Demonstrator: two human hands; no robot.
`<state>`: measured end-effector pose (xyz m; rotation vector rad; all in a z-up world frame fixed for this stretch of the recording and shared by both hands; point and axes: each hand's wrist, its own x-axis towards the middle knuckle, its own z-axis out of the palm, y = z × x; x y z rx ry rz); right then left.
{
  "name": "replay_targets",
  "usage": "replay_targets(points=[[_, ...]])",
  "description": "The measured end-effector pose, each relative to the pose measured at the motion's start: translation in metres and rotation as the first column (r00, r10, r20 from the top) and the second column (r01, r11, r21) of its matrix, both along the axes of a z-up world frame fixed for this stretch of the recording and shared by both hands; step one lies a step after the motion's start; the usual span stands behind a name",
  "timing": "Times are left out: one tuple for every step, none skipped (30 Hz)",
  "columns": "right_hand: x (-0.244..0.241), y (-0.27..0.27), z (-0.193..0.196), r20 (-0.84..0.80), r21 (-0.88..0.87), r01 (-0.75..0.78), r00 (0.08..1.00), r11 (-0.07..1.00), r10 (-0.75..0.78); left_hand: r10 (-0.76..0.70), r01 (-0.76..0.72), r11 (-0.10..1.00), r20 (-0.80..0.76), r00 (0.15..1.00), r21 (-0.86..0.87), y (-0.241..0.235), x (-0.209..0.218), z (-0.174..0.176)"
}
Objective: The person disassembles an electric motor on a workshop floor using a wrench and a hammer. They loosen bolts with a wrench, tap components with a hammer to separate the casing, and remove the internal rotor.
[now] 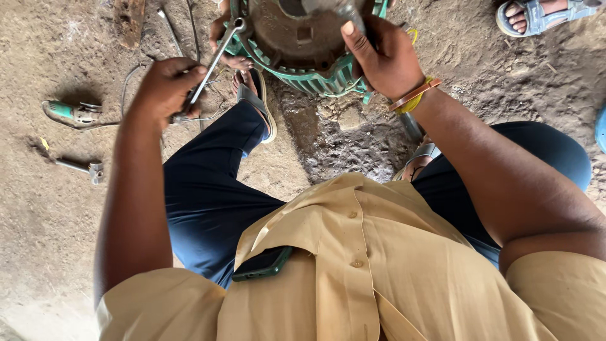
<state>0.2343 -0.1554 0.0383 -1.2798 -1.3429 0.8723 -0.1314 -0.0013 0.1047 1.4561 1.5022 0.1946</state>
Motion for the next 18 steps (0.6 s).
replay_targets(points=[[-0.001,0.001,-0.003,0.028,0.020,0.011,1.000,1.000,-0.011,-0.014,0.014,1.000,-0.018,1.000,0.004,0.004,-0.002,0.002],[-0.002,0.001,-0.005,0.056,0.038,0.019,0.998,0.999,-0.021,-0.023,0.024,1.000,-0.038,0.999,0.014,0.008,-0.003,0.003],[-0.001,0.000,-0.008,0.097,0.047,0.018,0.995,0.999,-0.023,-0.033,0.035,0.999,-0.059,0.998,0.023,0.013,-0.004,0.004],[-0.001,0.000,-0.011,0.138,0.056,0.014,0.990,0.998,-0.022,-0.040,0.043,0.999,-0.078,0.996,0.033,0.016,-0.004,0.005],[-0.001,-0.001,-0.013,0.179,0.066,0.009,0.984,0.998,-0.021,-0.074,0.078,0.996,-0.096,0.993,0.034,0.019,-0.004,0.006],[0.000,-0.003,-0.015,0.206,0.060,0.005,0.978,0.998,-0.017,-0.107,0.111,0.993,-0.114,0.988,0.034,0.022,-0.004,0.007],[0.000,-0.004,-0.016,0.233,0.055,0.001,0.972,0.998,-0.014,-0.139,0.145,0.989,-0.132,0.982,0.034,0.023,-0.004,0.008],[0.000,-0.005,-0.017,0.259,0.051,-0.003,0.966,0.999,-0.010,-0.155,0.160,0.987,-0.144,0.977,0.019,0.024,-0.004,0.009],[0.001,-0.006,-0.018,0.247,0.044,-0.004,0.969,0.999,-0.007,-0.172,0.175,0.985,-0.157,0.973,0.005,0.023,-0.003,0.010],[0.001,-0.007,-0.019,0.234,0.038,-0.005,0.972,0.999,-0.004,-0.189,0.191,0.982,-0.170,0.967,-0.010,0.021,-0.002,0.011],[0.001,-0.007,-0.020,0.221,0.032,-0.006,0.975,0.999,-0.002,-0.177,0.170,0.984,-0.149,0.973,-0.060,0.018,0.000,0.010],[0.001,-0.008,-0.021,0.222,0.020,-0.002,0.975,1.000,-0.003,-0.165,0.151,0.982,-0.128,0.978,-0.112,0.013,0.003,0.008],[0.001,-0.008,-0.022,0.224,0.008,0.002,0.975,1.000,-0.004,-0.151,0.132,0.978,-0.109,0.983,-0.163,0.009,0.005,0.006],[0.002,-0.008,-0.023,0.225,-0.005,0.006,0.974,1.000,-0.005,-0.143,0.127,0.981,-0.109,0.984,-0.146,0.005,0.008,0.005],[0.003,-0.008,-0.025,0.236,-0.009,0.010,0.972,1.000,-0.008,-0.135,0.121,0.984,-0.109,0.985,-0.128,0.001,0.010,0.004],[0.003,-0.009,-0.027,0.248,-0.014,0.013,0.969,1.000,-0.009,-0.126,0.114,0.987,-0.107,0.986,-0.112,-0.004,0.011,0.003],[0.004,-0.009,-0.028,0.261,-0.019,0.015,0.965,1.000,-0.010,-0.123,0.112,0.989,-0.117,0.986,-0.102,-0.006,0.013,0.003],[0.005,-0.009,-0.029,0.283,-0.018,0.022,0.959,1.000,-0.016,-0.118,0.108,0.990,-0.125,0.985,-0.090,-0.008,0.014,0.004]])
